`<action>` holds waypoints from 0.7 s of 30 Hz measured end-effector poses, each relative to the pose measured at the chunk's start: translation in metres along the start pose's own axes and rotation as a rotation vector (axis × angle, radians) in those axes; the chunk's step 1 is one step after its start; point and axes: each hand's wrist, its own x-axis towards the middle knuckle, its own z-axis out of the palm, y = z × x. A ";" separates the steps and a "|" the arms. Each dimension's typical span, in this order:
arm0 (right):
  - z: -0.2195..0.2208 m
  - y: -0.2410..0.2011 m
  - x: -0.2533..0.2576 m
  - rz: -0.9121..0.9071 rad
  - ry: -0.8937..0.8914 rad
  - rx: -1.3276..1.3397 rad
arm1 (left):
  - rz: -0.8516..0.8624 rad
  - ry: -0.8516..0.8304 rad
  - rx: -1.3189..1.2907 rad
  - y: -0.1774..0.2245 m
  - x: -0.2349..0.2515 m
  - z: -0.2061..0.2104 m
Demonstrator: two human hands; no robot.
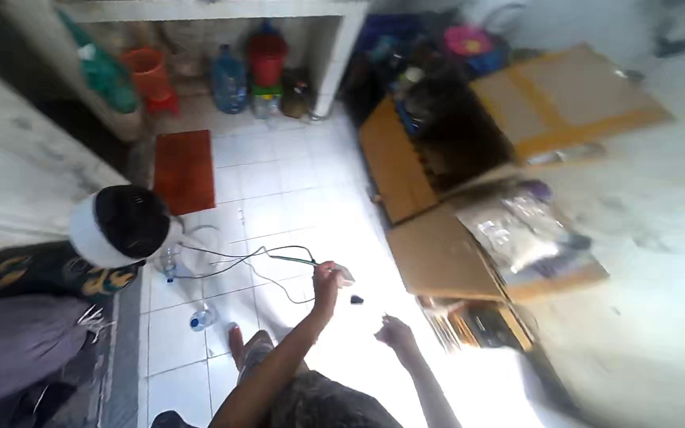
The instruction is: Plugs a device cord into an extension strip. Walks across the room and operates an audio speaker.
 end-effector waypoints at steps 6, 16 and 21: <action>0.017 -0.058 0.020 0.286 -0.163 0.279 | -0.413 0.252 -0.435 0.009 0.014 0.068; 0.011 -0.086 0.069 0.345 -0.371 0.534 | -0.544 0.024 -0.375 0.026 0.019 0.077; -0.013 -0.111 0.059 0.161 -0.247 0.536 | -0.553 -0.037 -0.401 0.043 0.030 0.076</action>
